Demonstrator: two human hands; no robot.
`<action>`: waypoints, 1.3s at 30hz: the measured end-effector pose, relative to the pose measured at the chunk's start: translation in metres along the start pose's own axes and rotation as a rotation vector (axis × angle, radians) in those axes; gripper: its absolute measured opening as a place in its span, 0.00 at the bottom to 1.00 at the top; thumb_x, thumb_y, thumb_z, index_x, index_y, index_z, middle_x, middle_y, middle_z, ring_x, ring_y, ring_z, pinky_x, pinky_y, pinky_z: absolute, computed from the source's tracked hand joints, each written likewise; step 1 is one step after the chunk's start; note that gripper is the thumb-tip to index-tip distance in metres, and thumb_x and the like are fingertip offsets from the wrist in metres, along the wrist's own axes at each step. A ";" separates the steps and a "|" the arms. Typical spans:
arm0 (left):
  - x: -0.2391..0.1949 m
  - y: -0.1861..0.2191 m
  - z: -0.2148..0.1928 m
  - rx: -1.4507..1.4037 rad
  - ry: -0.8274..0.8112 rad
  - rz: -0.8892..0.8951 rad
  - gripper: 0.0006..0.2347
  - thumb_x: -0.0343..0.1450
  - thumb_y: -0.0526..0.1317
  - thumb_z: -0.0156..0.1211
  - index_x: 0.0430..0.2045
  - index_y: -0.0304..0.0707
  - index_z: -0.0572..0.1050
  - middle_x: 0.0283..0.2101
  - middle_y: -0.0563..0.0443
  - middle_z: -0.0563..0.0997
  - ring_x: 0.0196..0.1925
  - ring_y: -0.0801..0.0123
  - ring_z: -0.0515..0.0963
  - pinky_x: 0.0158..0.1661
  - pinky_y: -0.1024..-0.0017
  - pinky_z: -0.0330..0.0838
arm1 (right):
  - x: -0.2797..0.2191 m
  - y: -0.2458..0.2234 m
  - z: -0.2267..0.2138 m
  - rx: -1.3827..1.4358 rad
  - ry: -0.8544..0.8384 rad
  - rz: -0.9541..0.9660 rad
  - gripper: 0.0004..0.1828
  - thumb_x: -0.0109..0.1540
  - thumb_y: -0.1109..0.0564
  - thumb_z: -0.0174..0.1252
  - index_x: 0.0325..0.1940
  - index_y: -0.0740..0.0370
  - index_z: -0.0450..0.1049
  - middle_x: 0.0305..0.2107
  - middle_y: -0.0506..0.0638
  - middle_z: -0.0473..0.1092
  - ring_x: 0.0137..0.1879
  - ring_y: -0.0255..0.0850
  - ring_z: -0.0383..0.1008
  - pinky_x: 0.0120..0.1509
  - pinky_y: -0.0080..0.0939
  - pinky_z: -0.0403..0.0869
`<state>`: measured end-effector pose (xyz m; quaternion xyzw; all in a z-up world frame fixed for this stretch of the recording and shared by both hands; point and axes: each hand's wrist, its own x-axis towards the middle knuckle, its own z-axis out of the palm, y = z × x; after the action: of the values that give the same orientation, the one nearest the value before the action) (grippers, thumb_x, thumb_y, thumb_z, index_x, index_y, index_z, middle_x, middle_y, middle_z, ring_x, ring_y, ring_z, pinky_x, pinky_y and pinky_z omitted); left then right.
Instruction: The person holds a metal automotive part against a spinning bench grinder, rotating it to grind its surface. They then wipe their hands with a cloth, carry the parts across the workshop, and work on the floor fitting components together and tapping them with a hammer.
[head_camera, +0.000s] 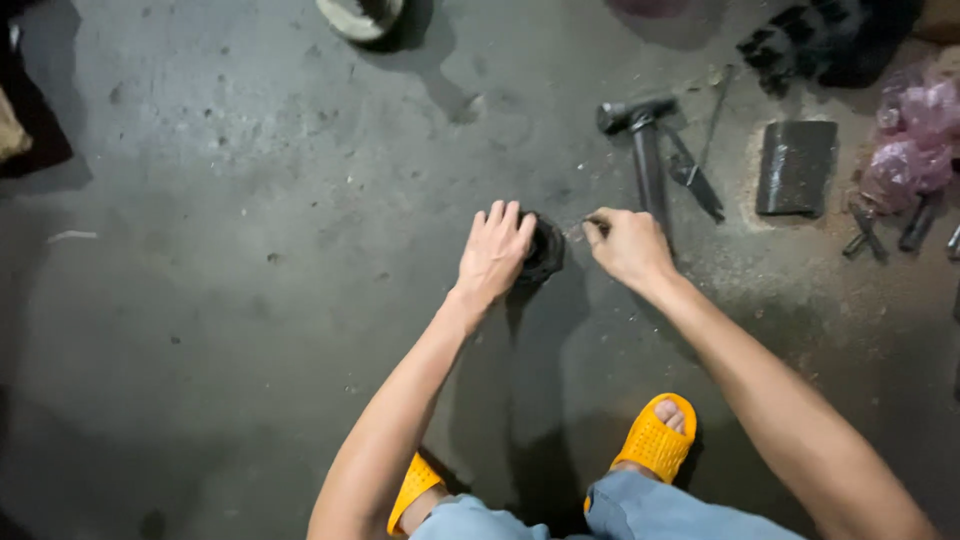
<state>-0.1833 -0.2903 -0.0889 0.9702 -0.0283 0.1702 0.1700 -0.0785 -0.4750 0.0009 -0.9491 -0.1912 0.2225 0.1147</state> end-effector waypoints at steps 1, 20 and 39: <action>0.002 0.000 -0.002 0.027 -0.013 0.012 0.04 0.70 0.36 0.56 0.36 0.43 0.74 0.40 0.44 0.73 0.45 0.53 0.73 0.39 0.62 0.68 | 0.000 -0.003 -0.003 -0.110 -0.027 0.015 0.15 0.65 0.48 0.57 0.51 0.53 0.82 0.35 0.57 0.80 0.46 0.56 0.81 0.45 0.56 0.79; 0.030 -0.061 0.002 -0.258 -0.055 -0.383 0.08 0.69 0.35 0.62 0.35 0.33 0.68 0.36 0.37 0.71 0.40 0.40 0.77 0.40 0.51 0.74 | 0.015 -0.002 0.010 -0.238 -0.143 0.000 0.22 0.62 0.53 0.48 0.54 0.65 0.77 0.38 0.71 0.78 0.49 0.70 0.79 0.53 0.70 0.76; -0.006 0.032 -0.031 0.011 -0.337 -0.344 0.49 0.59 0.62 0.74 0.68 0.26 0.58 0.56 0.29 0.69 0.58 0.43 0.72 0.51 0.50 0.72 | 0.003 0.010 0.021 -0.192 -0.072 0.033 0.18 0.64 0.50 0.49 0.51 0.56 0.78 0.35 0.64 0.79 0.46 0.63 0.82 0.49 0.63 0.78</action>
<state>-0.2029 -0.3096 -0.0532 0.9764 0.1101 -0.0256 0.1842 -0.0828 -0.4798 -0.0211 -0.9501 -0.2000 0.2392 0.0124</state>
